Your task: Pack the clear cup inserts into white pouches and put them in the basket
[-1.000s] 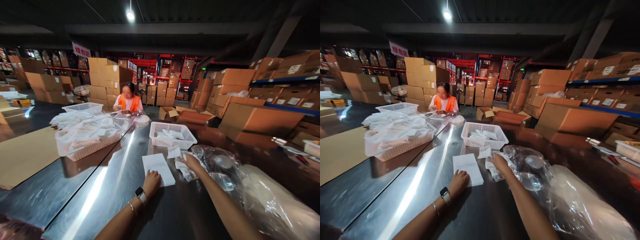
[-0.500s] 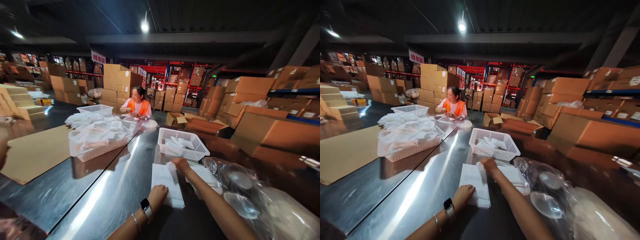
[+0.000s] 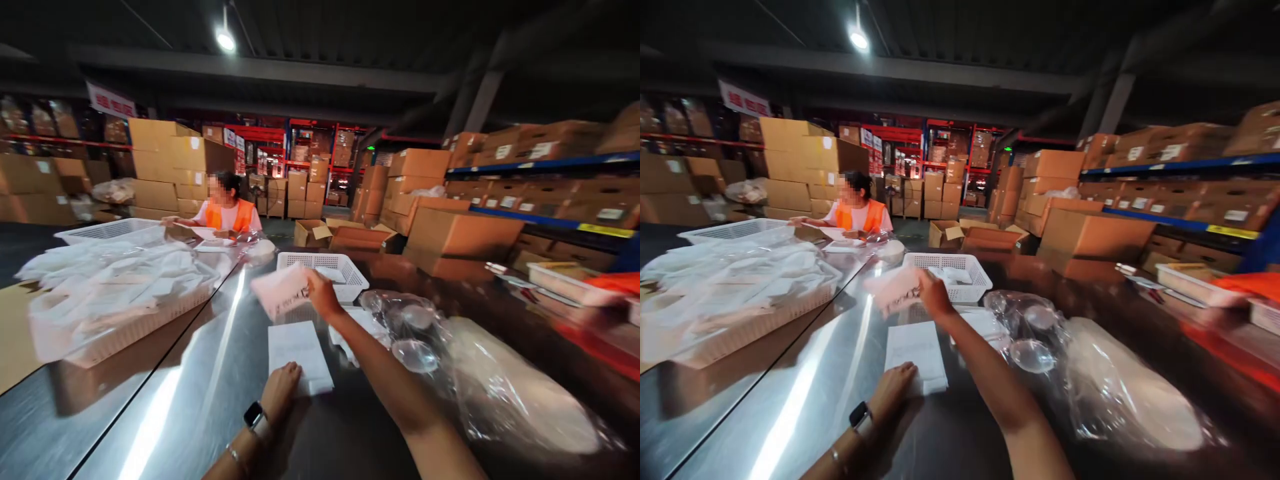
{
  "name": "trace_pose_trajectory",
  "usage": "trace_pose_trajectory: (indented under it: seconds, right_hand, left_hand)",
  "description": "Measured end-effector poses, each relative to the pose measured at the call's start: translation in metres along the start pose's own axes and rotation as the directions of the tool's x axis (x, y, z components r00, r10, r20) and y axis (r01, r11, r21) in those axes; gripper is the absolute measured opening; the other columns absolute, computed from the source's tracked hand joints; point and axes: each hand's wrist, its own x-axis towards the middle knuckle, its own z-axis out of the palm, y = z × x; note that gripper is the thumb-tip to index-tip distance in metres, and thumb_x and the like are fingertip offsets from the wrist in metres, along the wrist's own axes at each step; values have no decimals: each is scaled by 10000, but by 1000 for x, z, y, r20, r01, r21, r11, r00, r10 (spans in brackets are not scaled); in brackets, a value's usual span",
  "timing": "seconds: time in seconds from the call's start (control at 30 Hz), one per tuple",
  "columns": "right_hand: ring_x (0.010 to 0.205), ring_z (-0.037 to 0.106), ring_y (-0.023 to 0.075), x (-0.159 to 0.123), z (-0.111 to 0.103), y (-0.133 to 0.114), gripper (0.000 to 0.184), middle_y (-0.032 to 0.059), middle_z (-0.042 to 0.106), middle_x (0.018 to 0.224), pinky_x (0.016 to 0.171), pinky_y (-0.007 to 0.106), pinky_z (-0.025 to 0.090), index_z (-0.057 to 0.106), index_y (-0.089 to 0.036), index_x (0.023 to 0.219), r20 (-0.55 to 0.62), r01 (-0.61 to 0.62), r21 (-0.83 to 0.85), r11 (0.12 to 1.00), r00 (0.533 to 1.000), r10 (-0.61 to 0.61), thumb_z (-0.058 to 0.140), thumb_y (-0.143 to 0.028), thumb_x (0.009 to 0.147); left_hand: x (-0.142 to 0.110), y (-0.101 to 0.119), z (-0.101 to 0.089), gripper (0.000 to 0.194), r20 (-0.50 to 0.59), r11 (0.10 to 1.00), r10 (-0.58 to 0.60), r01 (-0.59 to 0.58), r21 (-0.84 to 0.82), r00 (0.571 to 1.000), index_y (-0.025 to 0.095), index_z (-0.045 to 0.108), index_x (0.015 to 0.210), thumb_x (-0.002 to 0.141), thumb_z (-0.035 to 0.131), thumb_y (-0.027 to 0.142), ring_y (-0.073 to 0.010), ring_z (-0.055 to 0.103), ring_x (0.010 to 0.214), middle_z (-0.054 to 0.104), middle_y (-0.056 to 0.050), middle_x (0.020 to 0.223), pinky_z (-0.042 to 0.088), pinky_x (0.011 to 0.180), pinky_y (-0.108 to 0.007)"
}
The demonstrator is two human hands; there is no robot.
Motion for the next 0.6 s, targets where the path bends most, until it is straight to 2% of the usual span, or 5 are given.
trace_pose_trajectory:
  seconds: [0.13,0.23,0.37,0.47,0.6]
  right_hand:
    - [930,659,192,-19,-7,82,287,74,719,1025,801,282,504,705,-186,1022,13,-252,-115,961,967,255,470,-106,877]
    - [988,658,189,-80,-28,122,292,49,725,1071,864,292,502,710,-222,1041,-14,-383,-178,907,922,386,449,-203,913]
    - [1030,656,254,-160,-67,181,430,164,687,1146,920,393,494,662,-114,1155,-114,-596,-282,752,799,591,309,-171,915]
    - [989,670,273,-201,-83,224,343,190,699,1056,917,419,508,679,-77,1090,-57,-633,-343,694,751,658,465,-117,824]
    - [1101,617,250,-221,-73,259,320,152,654,1162,976,429,485,648,-105,1125,15,-589,-389,708,764,644,641,-134,806]
  left_hand:
    - [1,3,1,371,47,998,36,-38,46,998,107,605,1133,872,353,28,-239,638,1058,635,-137,1173,484,919,-339]
    - [-2,3,0,382,51,997,44,-47,54,998,106,592,1168,888,344,28,-232,616,1106,619,-137,1219,462,953,-321]
    - [-3,3,-5,403,54,997,35,-38,62,998,112,584,1202,904,325,31,-236,597,1148,623,-140,1228,445,971,-322]
    - [-2,3,-10,439,67,997,14,-20,81,998,113,527,1284,899,333,30,-253,637,1075,661,-147,1154,473,914,-347]
    - [-2,4,-12,461,106,995,3,-13,100,994,117,503,1302,882,341,14,-256,646,1058,675,-149,1123,475,899,-353]
